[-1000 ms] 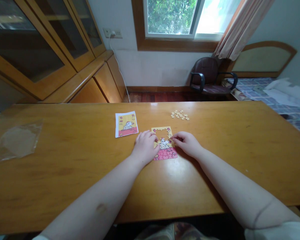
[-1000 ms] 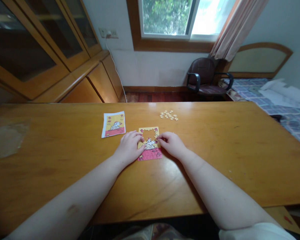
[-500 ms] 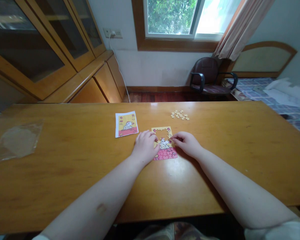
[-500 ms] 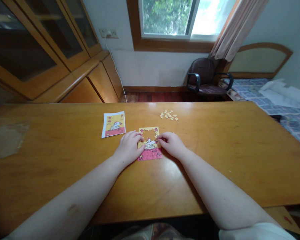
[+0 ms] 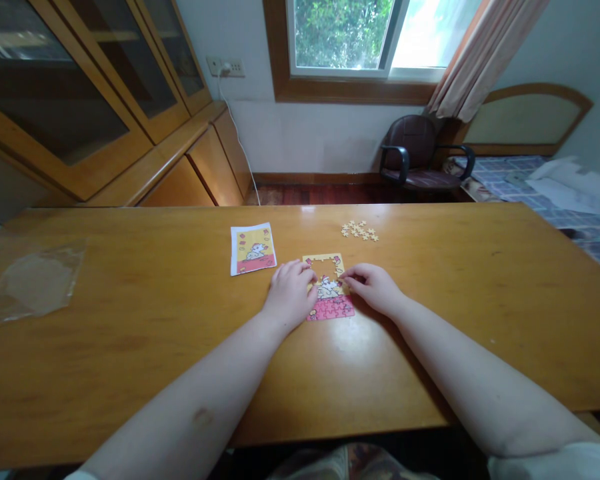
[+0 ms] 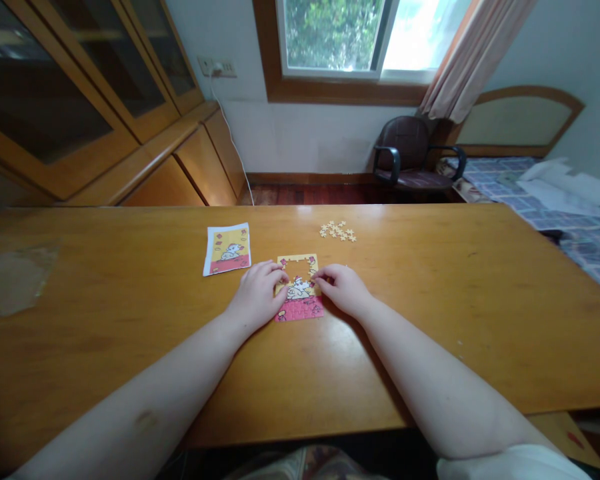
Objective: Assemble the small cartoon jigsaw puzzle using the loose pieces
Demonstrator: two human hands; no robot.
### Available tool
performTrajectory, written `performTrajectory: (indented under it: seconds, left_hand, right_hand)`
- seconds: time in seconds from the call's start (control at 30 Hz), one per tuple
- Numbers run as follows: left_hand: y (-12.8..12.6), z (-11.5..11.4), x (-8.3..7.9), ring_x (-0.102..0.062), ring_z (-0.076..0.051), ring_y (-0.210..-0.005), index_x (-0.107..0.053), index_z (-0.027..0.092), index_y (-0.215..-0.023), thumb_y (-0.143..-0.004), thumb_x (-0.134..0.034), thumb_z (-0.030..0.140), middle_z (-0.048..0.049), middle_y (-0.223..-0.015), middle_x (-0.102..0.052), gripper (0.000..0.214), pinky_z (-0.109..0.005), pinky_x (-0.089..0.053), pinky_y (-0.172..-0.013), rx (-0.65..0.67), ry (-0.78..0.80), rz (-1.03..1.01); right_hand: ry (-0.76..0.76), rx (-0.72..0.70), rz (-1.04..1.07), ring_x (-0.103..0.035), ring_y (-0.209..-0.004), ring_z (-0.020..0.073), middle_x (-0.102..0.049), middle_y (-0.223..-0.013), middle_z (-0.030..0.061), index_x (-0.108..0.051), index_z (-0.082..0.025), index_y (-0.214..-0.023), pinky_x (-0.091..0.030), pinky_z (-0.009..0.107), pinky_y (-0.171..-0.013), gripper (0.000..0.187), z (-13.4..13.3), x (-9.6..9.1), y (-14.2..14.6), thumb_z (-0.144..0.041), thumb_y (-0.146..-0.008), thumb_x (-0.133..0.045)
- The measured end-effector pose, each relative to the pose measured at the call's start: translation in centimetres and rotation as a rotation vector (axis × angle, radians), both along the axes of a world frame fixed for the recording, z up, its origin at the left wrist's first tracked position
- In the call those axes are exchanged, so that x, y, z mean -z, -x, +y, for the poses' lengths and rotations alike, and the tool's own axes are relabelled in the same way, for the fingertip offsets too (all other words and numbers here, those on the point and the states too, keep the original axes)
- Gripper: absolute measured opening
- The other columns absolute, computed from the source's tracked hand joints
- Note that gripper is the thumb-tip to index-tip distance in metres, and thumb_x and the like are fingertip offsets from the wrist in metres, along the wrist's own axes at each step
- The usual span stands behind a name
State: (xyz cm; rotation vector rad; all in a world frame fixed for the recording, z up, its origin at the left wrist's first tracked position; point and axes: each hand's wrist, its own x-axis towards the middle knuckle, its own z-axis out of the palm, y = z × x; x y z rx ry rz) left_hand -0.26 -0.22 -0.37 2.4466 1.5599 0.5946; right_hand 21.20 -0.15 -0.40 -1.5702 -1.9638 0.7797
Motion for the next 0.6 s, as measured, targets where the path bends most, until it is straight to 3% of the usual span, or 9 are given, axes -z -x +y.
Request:
performTrajectory:
  seconds: [0.6]
  left_hand:
    - [-0.08, -0.03, -0.18, -0.050, -0.026, -0.115, -0.065, 0.024, -0.089, -0.078, -0.057, 0.024, -0.0054, -0.110, -0.063, 0.013, -0.043, -0.038, -0.101, 0.015, 0.035, 0.002]
  right_hand:
    - [0.013, -0.001, 0.007, -0.059, -0.073, 0.0158, -0.070, -0.082, 0.0030, -0.072, -0.021, -0.089, -0.044, 0.028, -0.069, 0.019, 0.01, -0.12, 0.08, -0.026, -0.081, -0.056]
